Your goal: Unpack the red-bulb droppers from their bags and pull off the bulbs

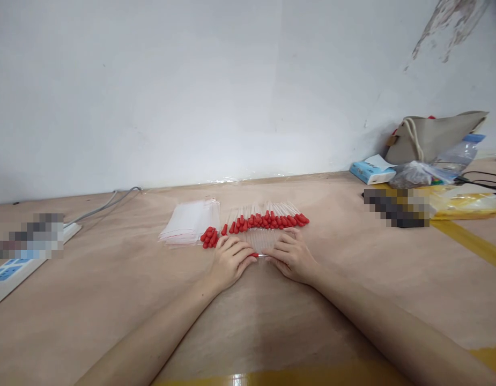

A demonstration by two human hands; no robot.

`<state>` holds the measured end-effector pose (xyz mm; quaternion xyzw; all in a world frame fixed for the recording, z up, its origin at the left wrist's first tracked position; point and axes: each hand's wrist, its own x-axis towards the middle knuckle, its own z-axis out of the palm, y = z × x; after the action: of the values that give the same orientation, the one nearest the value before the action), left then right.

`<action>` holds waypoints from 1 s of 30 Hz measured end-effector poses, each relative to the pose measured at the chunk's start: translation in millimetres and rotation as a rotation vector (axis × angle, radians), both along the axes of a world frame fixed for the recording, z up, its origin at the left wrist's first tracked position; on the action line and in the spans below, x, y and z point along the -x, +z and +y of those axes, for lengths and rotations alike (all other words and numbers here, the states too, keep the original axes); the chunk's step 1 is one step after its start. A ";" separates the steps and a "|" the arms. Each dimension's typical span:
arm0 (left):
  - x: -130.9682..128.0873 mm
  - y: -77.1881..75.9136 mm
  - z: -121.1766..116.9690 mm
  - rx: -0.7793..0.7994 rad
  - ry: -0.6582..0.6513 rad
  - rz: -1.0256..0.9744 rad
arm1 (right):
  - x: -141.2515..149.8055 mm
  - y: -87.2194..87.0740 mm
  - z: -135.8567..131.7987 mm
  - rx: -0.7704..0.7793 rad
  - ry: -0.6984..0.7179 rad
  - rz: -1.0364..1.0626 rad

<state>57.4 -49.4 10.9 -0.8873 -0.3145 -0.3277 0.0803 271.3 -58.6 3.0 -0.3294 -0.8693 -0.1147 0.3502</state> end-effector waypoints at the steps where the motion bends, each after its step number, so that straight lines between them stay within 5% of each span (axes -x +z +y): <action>1: 0.7 -0.2 -0.1 0.007 -0.002 0.009 | -0.3 -0.2 -0.2 0.003 0.008 0.002; 11: 4.7 2.8 -5.1 0.039 -0.058 0.063 | -5.2 -1.8 -2.0 0.028 0.075 0.024; 17: 44.3 -0.8 -2.0 0.043 0.025 -0.053 | -19.3 -0.9 2.7 0.113 -0.087 0.110; 21: 48.5 -1.3 -8.3 0.060 0.021 -0.207 | -13.1 -3.2 3.4 0.116 -0.151 0.125; 30: 51.8 47.1 25.2 0.132 0.394 -0.318 | -25.8 -12.7 9.8 0.126 -0.383 0.270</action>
<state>5.6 -24.2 58.0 -0.7495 -0.5108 -0.4198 0.0340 297.1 -48.8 -9.7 -0.5217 -0.7417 -0.0793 0.4140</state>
